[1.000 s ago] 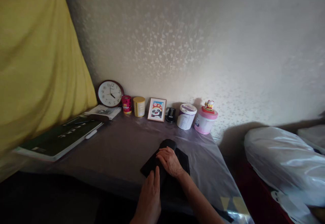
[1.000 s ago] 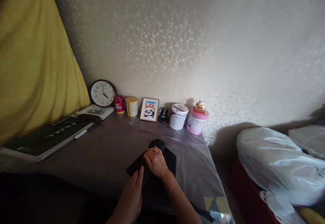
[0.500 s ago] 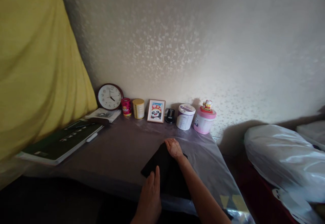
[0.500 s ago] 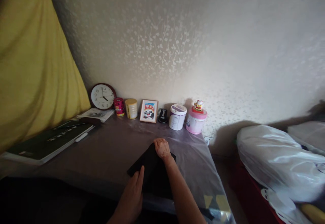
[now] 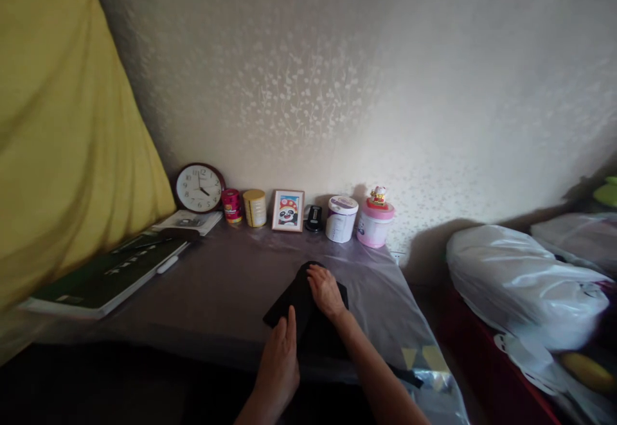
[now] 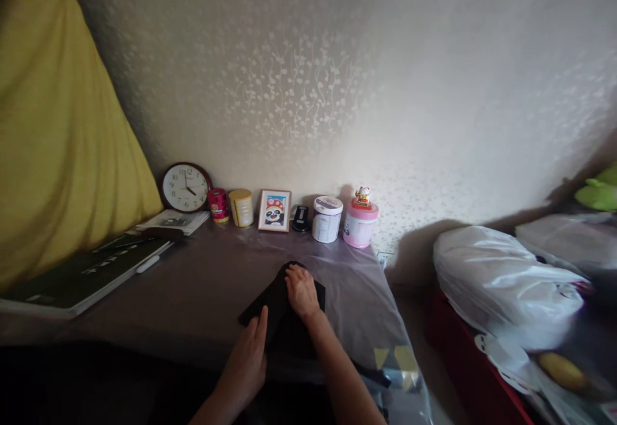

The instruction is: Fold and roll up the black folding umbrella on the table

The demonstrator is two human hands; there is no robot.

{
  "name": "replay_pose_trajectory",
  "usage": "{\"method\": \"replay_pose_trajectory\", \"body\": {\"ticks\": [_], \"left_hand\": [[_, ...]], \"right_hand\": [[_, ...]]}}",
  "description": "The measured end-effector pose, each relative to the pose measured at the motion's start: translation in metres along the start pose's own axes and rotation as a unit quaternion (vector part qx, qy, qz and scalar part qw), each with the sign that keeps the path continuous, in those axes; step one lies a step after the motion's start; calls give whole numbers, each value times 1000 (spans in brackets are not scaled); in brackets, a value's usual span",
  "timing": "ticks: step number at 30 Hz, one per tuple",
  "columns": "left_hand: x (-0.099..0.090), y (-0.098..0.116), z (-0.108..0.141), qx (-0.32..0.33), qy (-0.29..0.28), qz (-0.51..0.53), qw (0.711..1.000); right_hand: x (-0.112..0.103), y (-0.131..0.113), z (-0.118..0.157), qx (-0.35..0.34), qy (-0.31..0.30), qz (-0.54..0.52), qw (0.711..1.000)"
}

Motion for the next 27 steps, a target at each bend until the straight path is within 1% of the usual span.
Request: {"method": "replay_pose_trajectory", "body": {"ticks": [2,3,6,8,10,12,15,19,23,27], "left_hand": [[-2,1,1,9,5,6,1000],[-3,1,1,11,10,11,1000],[-5,2,2,16,20,23,999],[-7,3,3,14,20,24,999],[-8,4,3,8,14,17,1000],[-8,4,3,3,17,15,1000],[-8,4,3,12,29,17,999],[-7,4,4,27,30,1,999],[-8,4,4,20,28,0,999],[-6,4,3,27,30,2,999]], "right_hand": [[-12,28,-2,99,23,4,995],[-19,42,1,154,29,3,988],[-41,68,20,213,36,19,976],[-53,77,36,234,38,32,971],[-58,83,51,266,23,11,964],[-57,85,61,299,-1,-34,954],[-53,81,67,330,-30,-96,939],[-50,70,67,357,-27,-152,921],[-47,57,61,350,-15,-181,919],[-41,49,50,321,-9,-186,928]]}}
Point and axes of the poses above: each hand's wrist, its own z-axis away from the middle knuckle, its own x-axis out of the palm, y = z × x, the point moved 5 cm from there along -z, towards the middle knuckle, and after that the axes turned 1 degree about z, right-handed, at the moved point
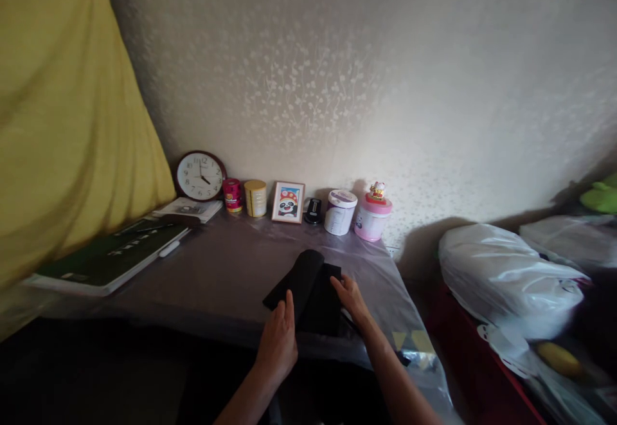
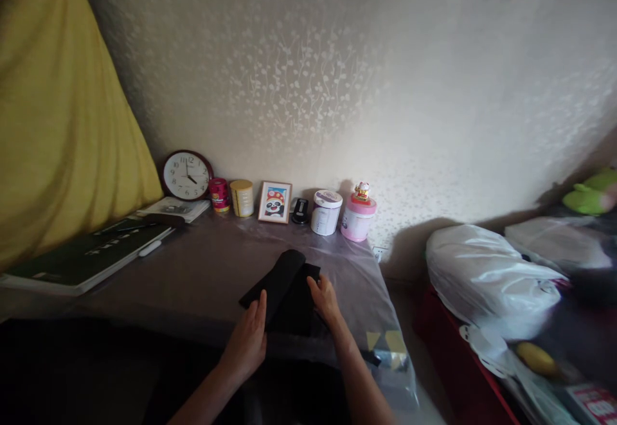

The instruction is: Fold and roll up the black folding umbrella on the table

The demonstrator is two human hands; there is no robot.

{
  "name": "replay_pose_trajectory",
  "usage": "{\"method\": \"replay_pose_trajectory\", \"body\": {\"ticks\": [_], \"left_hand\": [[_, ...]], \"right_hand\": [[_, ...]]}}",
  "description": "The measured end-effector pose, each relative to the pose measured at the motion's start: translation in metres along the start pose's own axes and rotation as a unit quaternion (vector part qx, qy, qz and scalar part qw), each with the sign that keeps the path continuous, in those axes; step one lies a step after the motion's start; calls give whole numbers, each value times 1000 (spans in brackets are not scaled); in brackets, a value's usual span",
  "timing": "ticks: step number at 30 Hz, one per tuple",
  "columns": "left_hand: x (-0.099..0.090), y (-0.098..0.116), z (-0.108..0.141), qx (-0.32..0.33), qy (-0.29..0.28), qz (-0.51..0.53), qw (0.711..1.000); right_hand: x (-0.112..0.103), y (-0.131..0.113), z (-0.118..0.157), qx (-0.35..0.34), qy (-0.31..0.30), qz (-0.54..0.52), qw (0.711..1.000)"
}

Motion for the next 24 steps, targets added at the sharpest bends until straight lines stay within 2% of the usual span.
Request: {"method": "replay_pose_trajectory", "body": {"ticks": [7,15,19,24], "left_hand": [[5,-3,0,12,29,-20,999],[-1,-1,0,-4,-7,-8,1000],[-2,-1,0,-7,-22,-7,1000],[3,-5,-2,-3,5,5,1000]], "right_hand": [[12,-18,-6,-40,5,-33,999],[38,-43,-14,-29,28,-24,999],[54,-47,-19,-23,12,-25,999],[73,-50,-17,-2,-42,-34,999]]}}
Point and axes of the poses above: each hand's wrist, its own z-axis away from the middle knuckle, its own x-axis out of the palm, y = z × x, the point moved 5 cm from there along -z, towards the middle knuckle, and after that the axes turned 1 degree about z, right-handed, at the moved point
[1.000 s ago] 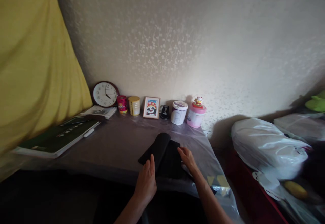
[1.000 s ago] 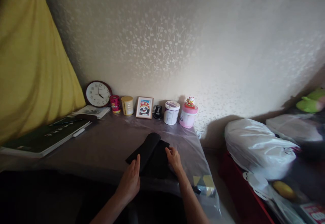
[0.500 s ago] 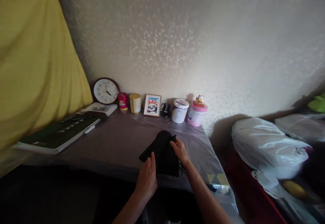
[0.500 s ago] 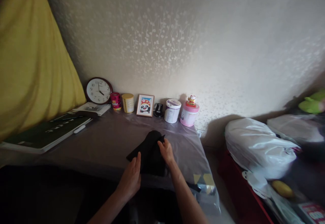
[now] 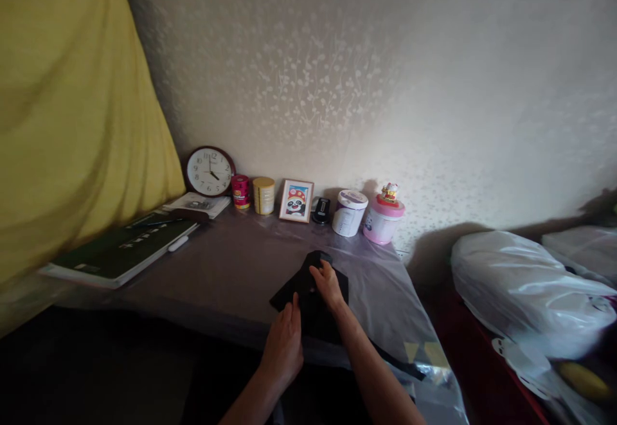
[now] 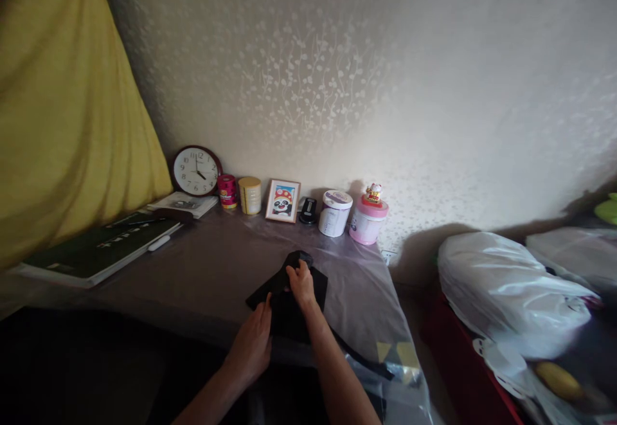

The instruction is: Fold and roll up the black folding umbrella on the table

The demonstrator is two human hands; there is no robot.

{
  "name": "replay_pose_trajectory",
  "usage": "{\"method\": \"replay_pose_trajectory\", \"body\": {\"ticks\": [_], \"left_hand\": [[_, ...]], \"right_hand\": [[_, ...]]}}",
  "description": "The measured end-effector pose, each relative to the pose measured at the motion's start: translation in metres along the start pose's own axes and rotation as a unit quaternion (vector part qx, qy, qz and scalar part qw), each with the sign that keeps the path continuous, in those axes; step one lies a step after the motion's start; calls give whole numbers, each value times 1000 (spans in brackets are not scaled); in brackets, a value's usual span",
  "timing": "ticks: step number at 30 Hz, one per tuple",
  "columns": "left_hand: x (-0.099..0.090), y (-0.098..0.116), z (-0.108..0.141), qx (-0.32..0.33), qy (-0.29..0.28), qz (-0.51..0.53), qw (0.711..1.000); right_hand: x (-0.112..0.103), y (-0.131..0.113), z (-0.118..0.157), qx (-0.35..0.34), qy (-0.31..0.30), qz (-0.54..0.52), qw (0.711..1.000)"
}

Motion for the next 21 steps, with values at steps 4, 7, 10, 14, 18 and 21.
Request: {"method": "replay_pose_trajectory", "body": {"ticks": [4,7,10,14,18,21], "left_hand": [[6,-6,0,-9,3,11,1000],[3,-8,3,-2,47,57,997],[-10,-6,9,1,115,42,993],[-26,8,11,52,127,-52,989],[-21,15,3,104,47,-83,990],[-8,9,-2,84,17,-85,993]], "right_hand": [[12,-9,7,-23,-83,-5,996],[12,-16,12,-61,-99,56,992],[12,-22,16,-92,-102,113,984],[13,-28,19,-128,-105,161,973],[15,-30,22,-143,-106,182,967],[16,-31,29,-181,-116,183,959]]}}
Point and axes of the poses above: each hand's wrist, its own z-axis away from the middle knuckle, its own x-axis out of the palm, y = z × x, the point moved 5 cm from there along -z, towards the middle knuckle, and after that the axes turned 1 degree about z, right-handed, at the moved point
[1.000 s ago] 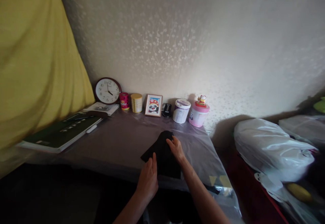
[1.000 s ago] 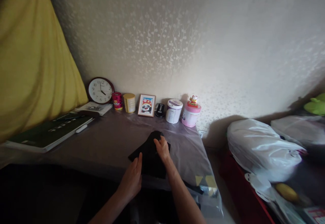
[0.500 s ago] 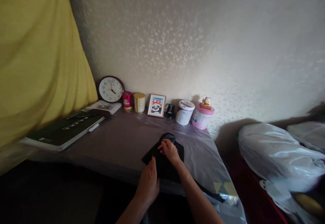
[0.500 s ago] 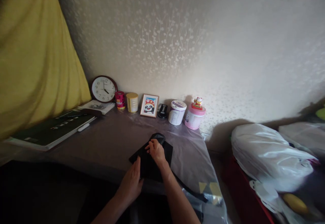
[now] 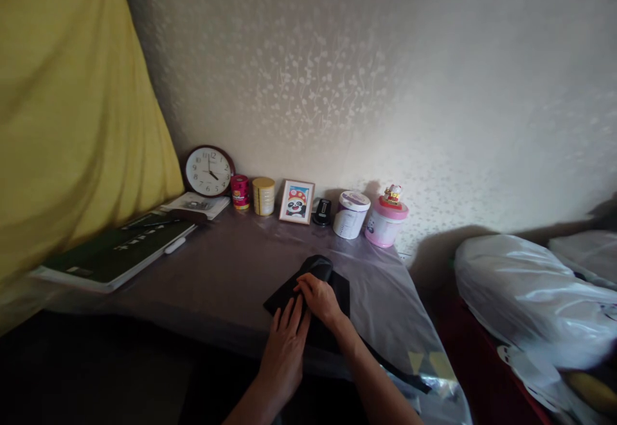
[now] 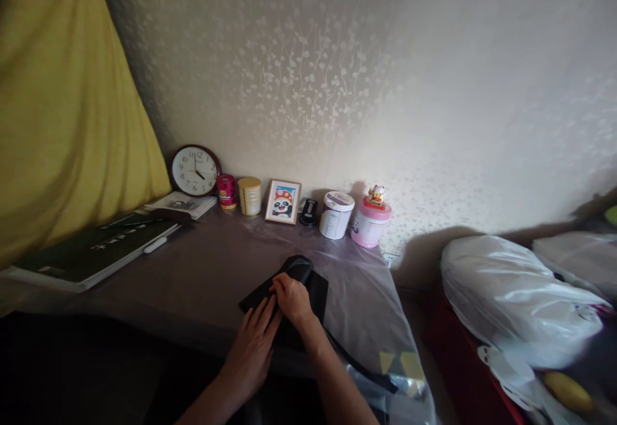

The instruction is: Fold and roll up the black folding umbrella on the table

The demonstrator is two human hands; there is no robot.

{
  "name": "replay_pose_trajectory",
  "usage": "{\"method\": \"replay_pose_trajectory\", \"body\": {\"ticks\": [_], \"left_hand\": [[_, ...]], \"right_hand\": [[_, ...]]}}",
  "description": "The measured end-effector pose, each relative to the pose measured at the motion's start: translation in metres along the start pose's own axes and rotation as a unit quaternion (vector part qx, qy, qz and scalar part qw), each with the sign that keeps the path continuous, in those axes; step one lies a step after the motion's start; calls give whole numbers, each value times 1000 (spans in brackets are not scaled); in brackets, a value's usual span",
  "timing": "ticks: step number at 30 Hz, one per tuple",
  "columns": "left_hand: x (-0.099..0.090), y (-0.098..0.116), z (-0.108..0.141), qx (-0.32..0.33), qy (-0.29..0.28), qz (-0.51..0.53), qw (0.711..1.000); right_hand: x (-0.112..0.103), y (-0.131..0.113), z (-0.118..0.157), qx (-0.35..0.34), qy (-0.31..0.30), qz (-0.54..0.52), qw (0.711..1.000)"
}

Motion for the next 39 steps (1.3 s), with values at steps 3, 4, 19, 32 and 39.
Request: {"method": "replay_pose_trajectory", "body": {"ticks": [3,4,19,32,39], "left_hand": [[16,-4,-1,-13,-6,19,1000],[21,-5,-1,-12,-5,25,1000],[22,-8,2,-70,-50,99,991],[21,-11,4,-74,-18,151,986],[13,-9,4,-63,-16,148,987]], "right_hand": [[-3,-8,13,-91,20,17,995],[-4,-11,18,-125,26,19,992],[-6,58,-46,-135,65,58,987],[-60,129,-15,164,158,-35,973],[-60,136,40,254,102,-161,948]]}}
Point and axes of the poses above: each hand's wrist, its own z-axis away from the middle knuckle, its own x-axis out of the palm, y = z × x, the point moved 5 cm from there along -z, towards the middle knuckle, and after that the axes turned 1 degree about z, right-handed, at the moved point
